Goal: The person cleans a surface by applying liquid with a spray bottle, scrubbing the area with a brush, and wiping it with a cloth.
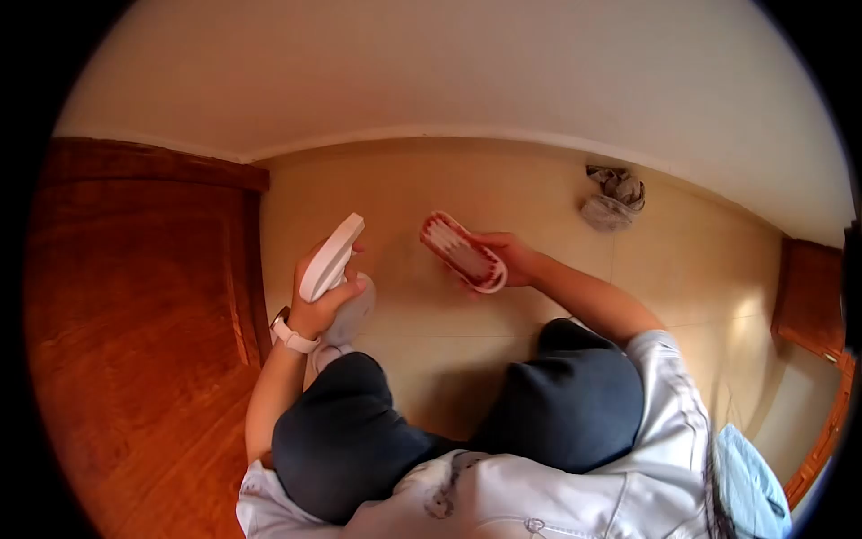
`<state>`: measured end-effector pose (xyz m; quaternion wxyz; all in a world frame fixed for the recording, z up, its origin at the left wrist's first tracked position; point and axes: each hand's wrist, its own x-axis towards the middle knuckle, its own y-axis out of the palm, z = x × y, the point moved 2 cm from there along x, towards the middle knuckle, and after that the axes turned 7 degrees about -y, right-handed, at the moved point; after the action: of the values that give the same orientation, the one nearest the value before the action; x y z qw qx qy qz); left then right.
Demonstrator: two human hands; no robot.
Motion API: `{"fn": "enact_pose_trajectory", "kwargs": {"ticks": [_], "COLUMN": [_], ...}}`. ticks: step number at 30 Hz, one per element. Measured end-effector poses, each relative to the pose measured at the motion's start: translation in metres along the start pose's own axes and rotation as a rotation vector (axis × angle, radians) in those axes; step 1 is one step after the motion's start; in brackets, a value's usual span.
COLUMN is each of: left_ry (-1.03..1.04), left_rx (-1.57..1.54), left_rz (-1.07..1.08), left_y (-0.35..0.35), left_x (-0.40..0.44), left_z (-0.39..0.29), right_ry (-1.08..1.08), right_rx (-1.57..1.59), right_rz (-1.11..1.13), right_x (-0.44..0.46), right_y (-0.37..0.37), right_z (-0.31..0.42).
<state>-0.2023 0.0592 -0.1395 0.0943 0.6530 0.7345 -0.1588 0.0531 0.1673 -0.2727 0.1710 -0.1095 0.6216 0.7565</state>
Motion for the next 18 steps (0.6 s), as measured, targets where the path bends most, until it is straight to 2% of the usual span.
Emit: {"fn": "enact_pose_trajectory", "kwargs": {"ticks": [1, 3, 5, 7, 8, 10, 13, 15, 18], "left_ry": [-0.125, -0.151, -0.02, 0.08, 0.145, 0.132, 0.157, 0.269, 0.308], "left_rx": [-0.13, -0.2, -0.152, -0.169, -0.128, -0.125, -0.155, -0.139, -0.068], "left_rz": [0.014, 0.026, 0.12, 0.065, 0.095, 0.107, 0.156, 0.192, 0.092], "left_y": [-0.014, -0.031, -0.043, -0.043, -0.041, -0.032, -0.072, -0.088, -0.095], "left_x": [0.001, 0.007, 0.012, 0.014, 0.015, 0.019, 0.025, 0.019, 0.019], "left_z": [0.008, 0.018, 0.038, 0.037, 0.033, 0.013, 0.011, 0.026, 0.034], "right_ry": [0.079, 0.07, 0.039, 0.011, 0.011, 0.093, 0.086, 0.076, 0.053], "right_rx": [-0.031, -0.163, -0.328, -0.456, -0.456, -0.386, -0.373, -0.4, -0.348], "right_rz": [0.036, -0.016, -0.124, -0.218, -0.223, -0.205, -0.132, -0.09, -0.027], "right_x": [-0.004, -0.007, -0.002, 0.009, 0.012, 0.018, 0.076, 0.101, 0.115], "right_y": [0.024, 0.049, 0.077, 0.098, 0.104, 0.106, 0.135, 0.142, 0.154], "right_z": [0.006, 0.021, 0.031, 0.04, 0.042, 0.049, 0.047, 0.029, 0.026]}}
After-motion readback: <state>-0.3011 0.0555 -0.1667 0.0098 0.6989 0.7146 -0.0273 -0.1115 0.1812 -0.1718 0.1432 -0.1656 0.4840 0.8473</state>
